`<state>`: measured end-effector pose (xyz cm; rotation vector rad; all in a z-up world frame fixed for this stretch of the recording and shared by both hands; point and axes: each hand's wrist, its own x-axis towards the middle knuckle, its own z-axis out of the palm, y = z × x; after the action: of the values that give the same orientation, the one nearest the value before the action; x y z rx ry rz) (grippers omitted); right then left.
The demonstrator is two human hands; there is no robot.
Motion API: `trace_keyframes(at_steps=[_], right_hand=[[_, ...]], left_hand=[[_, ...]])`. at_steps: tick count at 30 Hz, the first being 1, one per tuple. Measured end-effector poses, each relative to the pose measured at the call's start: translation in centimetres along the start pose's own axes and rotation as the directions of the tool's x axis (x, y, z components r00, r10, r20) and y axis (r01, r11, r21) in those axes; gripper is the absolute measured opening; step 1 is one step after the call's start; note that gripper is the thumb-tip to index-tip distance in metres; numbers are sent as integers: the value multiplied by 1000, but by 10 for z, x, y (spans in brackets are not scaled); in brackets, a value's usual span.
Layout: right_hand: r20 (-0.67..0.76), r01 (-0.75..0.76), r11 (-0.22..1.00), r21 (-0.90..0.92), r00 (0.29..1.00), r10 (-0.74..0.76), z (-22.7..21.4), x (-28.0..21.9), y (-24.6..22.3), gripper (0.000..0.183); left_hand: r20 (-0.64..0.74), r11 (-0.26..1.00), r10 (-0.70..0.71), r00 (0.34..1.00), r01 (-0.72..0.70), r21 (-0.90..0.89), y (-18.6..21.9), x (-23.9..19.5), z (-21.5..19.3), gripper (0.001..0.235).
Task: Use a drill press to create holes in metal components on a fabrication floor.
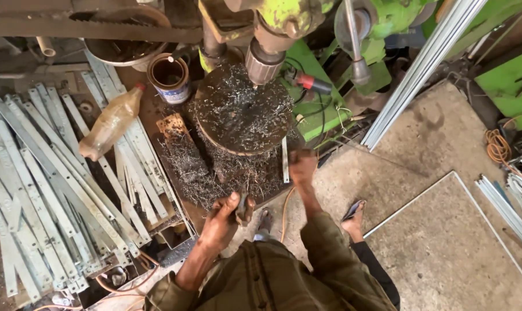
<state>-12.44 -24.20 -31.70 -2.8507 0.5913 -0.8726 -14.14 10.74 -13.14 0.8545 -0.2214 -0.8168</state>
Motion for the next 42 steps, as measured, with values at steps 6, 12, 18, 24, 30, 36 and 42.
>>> trace_keyframes(at_steps=[6, 12, 18, 24, 30, 36, 42], right_hand=[[-293, 32, 822, 568, 942, 166, -206, 125, -130, 36], [-345, 346, 607, 715, 931, -124, -241, 230, -236, 77], [137, -60, 422, 905, 979, -154, -221, 269, -203, 45], [111, -222, -67, 973, 700, -706, -249, 276, -210, 74], [110, -66, 174, 982, 961, -253, -243, 264, -217, 55], [147, -283, -150, 948, 801, -580, -219, 296, -196, 40], [65, -490, -204, 848, 478, -876, -210, 316, -196, 41]], left_hand=[[32, 989, 149, 988, -149, -3, 66, 34, 35, 50], [-130, 930, 310, 942, -273, 245, 118, 87, 60, 45], [-47, 901, 360, 932, -334, 276, 95, 106, 47, 37], [27, 863, 362, 932, -346, 368, 105, 110, 67, 42], [56, 856, 395, 917, -389, 341, 103, 135, 67, 49], [196, 820, 405, 893, -450, 354, 64, 135, 77, 48], [165, 875, 392, 905, -422, 235, 70, 141, 92, 49]])
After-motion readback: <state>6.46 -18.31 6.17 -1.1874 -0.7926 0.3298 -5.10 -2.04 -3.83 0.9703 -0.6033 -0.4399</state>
